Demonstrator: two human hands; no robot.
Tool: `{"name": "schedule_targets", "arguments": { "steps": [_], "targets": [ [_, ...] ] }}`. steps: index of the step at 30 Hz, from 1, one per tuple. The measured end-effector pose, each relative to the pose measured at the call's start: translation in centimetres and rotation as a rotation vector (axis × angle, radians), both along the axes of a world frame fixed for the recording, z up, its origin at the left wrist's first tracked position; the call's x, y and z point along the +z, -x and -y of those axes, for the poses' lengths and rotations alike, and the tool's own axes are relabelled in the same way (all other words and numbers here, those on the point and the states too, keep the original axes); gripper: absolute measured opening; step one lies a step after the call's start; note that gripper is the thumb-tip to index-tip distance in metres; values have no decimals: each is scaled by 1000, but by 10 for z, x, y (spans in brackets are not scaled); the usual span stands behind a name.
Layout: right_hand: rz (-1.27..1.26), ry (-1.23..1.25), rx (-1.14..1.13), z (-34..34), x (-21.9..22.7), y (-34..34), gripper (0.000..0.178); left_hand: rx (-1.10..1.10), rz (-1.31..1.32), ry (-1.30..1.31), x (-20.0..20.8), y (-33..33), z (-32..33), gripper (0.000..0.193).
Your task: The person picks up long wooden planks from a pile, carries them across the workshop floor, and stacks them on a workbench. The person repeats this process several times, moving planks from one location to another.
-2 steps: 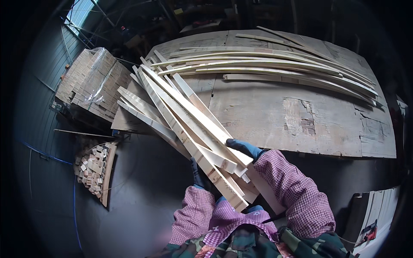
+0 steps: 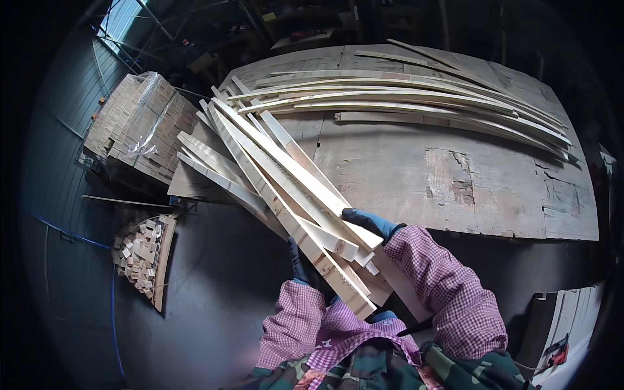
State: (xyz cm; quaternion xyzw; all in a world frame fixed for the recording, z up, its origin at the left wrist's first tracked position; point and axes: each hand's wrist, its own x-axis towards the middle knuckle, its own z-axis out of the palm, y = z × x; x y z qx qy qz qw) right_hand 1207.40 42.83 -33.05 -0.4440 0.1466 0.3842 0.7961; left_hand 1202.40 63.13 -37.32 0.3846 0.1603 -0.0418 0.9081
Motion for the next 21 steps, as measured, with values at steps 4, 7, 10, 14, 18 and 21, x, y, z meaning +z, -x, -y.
{"name": "schedule_targets", "arguments": {
  "steps": [4, 7, 10, 14, 18, 21],
  "targets": [
    [86, -15, -38, 38, 3, -19, 50, -8, -21, 18, 16, -16, 38, 62],
    [124, -28, -33, 63, -2, -40, 50, -12, -112, 34, 32, -28, 61, 60],
    [118, 95, 85, 131, 8, -75, 59, -10, -85, 9, 30, -53, 131, 69],
    [63, 191, 45, 218, 35, -102, 62, -85, -212, 226, 48, -88, 218, 74],
    [107, 197, 167, 287, 22, -147, 60, -34, -176, 361, 31, -112, 284, 70],
    [104, 161, 86, 313, 15, -149, 55, -101, -159, 369, 44, -118, 305, 75]
  ]
}}
